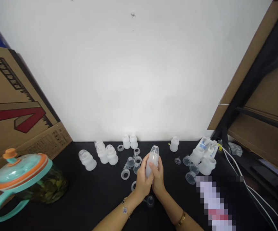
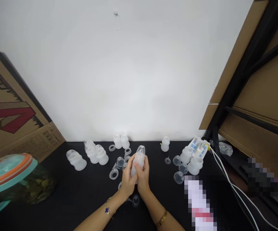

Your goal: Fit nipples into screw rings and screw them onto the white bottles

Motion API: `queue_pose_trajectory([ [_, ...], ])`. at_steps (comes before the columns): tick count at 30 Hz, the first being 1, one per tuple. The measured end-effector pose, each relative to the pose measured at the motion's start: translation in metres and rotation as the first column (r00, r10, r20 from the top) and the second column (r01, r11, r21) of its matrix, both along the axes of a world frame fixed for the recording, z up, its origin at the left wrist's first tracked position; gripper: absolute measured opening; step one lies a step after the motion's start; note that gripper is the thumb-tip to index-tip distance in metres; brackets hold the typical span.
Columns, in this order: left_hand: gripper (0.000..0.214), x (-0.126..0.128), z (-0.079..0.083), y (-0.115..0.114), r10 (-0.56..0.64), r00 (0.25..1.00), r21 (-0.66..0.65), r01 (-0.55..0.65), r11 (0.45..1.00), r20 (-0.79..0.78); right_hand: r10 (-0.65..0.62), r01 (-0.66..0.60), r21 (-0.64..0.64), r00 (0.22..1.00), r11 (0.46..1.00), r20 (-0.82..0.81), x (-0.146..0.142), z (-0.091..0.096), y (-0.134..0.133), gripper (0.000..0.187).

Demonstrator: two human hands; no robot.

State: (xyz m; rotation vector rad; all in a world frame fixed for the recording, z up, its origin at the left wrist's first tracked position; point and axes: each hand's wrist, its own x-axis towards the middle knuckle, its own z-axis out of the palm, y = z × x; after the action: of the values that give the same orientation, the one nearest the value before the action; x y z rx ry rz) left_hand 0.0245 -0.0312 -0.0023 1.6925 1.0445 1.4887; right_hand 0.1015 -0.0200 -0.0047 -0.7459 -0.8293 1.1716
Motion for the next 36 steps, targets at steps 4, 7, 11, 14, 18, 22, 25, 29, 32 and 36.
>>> queue_pose_trajectory([
  [4, 0.053, 0.001, 0.003, -0.001, -0.003, 1.000, -0.020, 0.003, 1.000, 0.009, -0.011, 0.011, 0.001, 1.000, 1.000, 0.010, 0.001, -0.002, 0.001, 0.035],
  [7, 0.052, 0.002, 0.004, -0.001, -0.004, 1.000, -0.027, 0.005, 1.000, 0.007, -0.017, 0.017, 0.001, 1.000, 1.000, 0.002, 0.002, -0.001, 0.001, 0.034],
  [11, 0.053, 0.002, 0.003, -0.001, -0.010, 1.000, -0.030, 0.010, 0.999, 0.005, -0.024, 0.024, -0.008, 1.000, 1.000, -0.003, 0.002, 0.001, 0.001, 0.033],
  [14, 0.053, 0.002, 0.002, -0.001, -0.008, 1.000, -0.037, 0.008, 0.999, 0.000, -0.038, 0.038, -0.016, 0.999, 0.999, -0.003, 0.002, 0.001, 0.001, 0.034],
  [18, 0.055, 0.001, 0.001, -0.001, -0.012, 1.000, -0.032, 0.011, 0.999, -0.024, -0.041, 0.041, -0.018, 0.999, 0.999, -0.009, 0.002, -0.001, 0.000, 0.030],
  [22, 0.058, 0.001, 0.002, -0.001, -0.021, 0.999, -0.023, 0.021, 1.000, -0.032, -0.039, 0.039, -0.043, 0.999, 0.998, -0.018, -0.001, -0.001, -0.001, 0.036],
  [25, 0.064, 0.001, 0.006, -0.002, -0.002, 1.000, -0.027, 0.002, 1.000, -0.001, -0.087, 0.087, -0.001, 0.996, 0.996, 0.005, -0.003, 0.001, -0.003, 0.059],
  [29, 0.062, 0.002, 0.010, -0.003, 0.000, 0.999, -0.028, 0.002, 1.000, 0.050, -0.154, 0.141, 0.125, 0.983, 0.982, 0.100, -0.003, 0.002, -0.005, 0.070],
  [32, 0.063, 0.003, 0.010, -0.004, -0.004, 0.996, -0.044, 0.008, 0.999, 0.091, -0.168, 0.156, 0.113, 0.979, 0.981, 0.111, -0.004, 0.004, -0.008, 0.068],
  [36, 0.062, 0.005, 0.009, -0.005, -0.007, 0.993, -0.054, 0.014, 0.998, 0.115, -0.138, 0.137, 0.024, 0.989, 0.990, 0.049, -0.006, 0.007, -0.011, 0.066],
])
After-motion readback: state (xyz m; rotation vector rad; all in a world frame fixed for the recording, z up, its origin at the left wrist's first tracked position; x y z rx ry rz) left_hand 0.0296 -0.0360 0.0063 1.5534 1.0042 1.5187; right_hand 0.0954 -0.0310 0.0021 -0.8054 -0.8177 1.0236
